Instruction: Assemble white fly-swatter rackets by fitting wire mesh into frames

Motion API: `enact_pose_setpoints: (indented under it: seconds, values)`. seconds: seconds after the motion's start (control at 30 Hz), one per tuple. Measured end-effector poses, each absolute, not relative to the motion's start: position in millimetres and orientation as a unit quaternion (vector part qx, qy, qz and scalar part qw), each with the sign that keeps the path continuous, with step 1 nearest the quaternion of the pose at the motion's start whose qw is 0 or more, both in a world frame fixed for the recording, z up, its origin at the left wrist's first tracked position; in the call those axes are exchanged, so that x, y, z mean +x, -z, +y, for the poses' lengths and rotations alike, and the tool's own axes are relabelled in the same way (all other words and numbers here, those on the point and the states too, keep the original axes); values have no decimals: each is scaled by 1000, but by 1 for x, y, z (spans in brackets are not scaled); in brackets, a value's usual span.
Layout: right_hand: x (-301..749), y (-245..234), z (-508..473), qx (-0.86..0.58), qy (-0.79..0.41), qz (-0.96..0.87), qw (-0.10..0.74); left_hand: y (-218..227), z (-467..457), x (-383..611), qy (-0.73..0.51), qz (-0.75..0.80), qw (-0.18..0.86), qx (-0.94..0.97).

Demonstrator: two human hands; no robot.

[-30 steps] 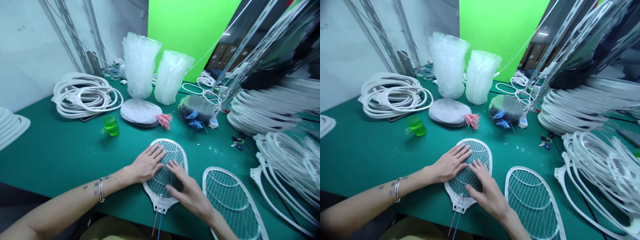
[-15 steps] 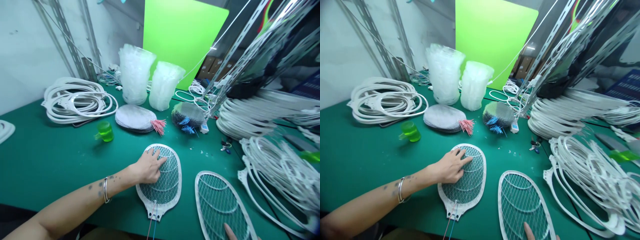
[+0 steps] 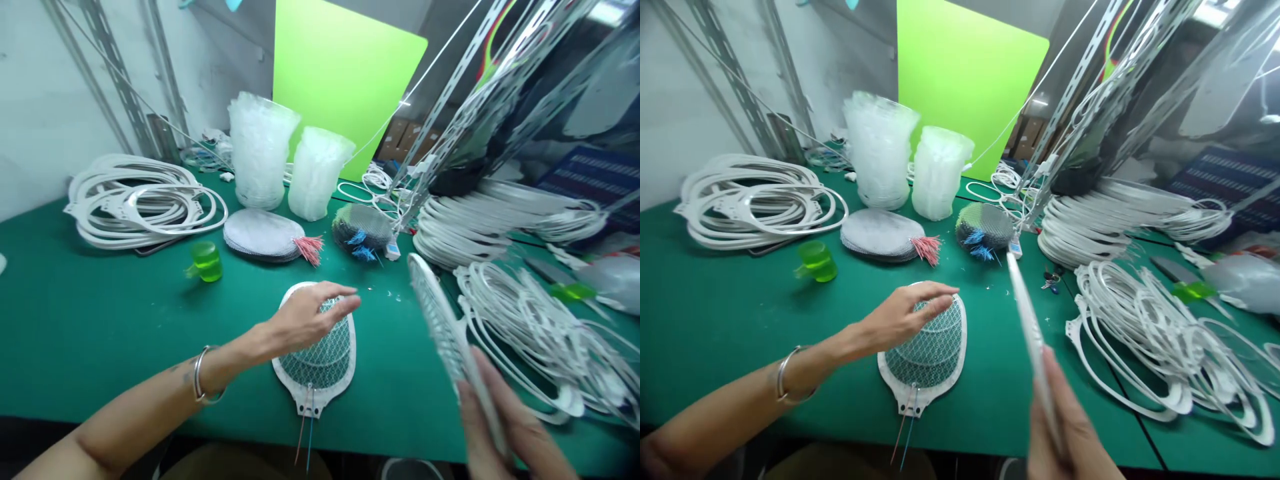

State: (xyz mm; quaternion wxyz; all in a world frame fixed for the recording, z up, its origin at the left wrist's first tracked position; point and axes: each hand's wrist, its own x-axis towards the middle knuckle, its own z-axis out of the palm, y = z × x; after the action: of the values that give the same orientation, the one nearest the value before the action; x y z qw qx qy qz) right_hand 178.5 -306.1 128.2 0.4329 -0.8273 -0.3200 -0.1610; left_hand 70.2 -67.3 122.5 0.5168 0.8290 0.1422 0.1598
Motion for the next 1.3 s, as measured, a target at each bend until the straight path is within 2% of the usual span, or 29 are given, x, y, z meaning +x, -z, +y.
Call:
enact_pose_setpoints:
  seconds: [0.07,0.1,0.2,0.27,0.37,0.43,0.5,0.57,0.77,0.87,1.03,1.2,1.3]
  values:
    - [157,-130,-280,-796,204,-426,378,-140,-83,60,-199,150,694,675]
    - [147,-129,-267,-767,228,-497,337,-145,-89,55,-209,160,744,614]
    - [122,-125,-241,-673,233,-659,243,-142,-90,38,-237,232,784,526]
    - [120,-123,-237,-678,164,-656,288,-131,-76,26,-239,280,783,501]
    - [143,-120,-244,-780,12,-449,436,-113,-44,11,-189,308,790,495]
    - [166,-110,-247,-811,-159,-263,499,-103,-28,8,-127,301,798,507]
    - [184,-93,-245,-776,-323,-155,519,-94,-21,12,-75,294,796,524]
    - [191,-75,-241,-740,-392,-117,534,-84,-22,20,-56,306,780,543]
    - [195,-47,-233,-740,-363,-77,561,-48,-30,37,-132,394,560,717]
    - [203,-40,-231,-752,-345,-107,551,-41,-27,37,-148,428,505,735]
    - [211,-28,-227,-801,-323,-164,476,-46,-26,39,-153,483,431,746]
    - [212,-33,-227,-874,-259,-202,357,-51,-27,40,-124,510,383,760]
    - [212,-36,-226,-889,-223,-245,317,-51,-27,41,-103,525,356,766]
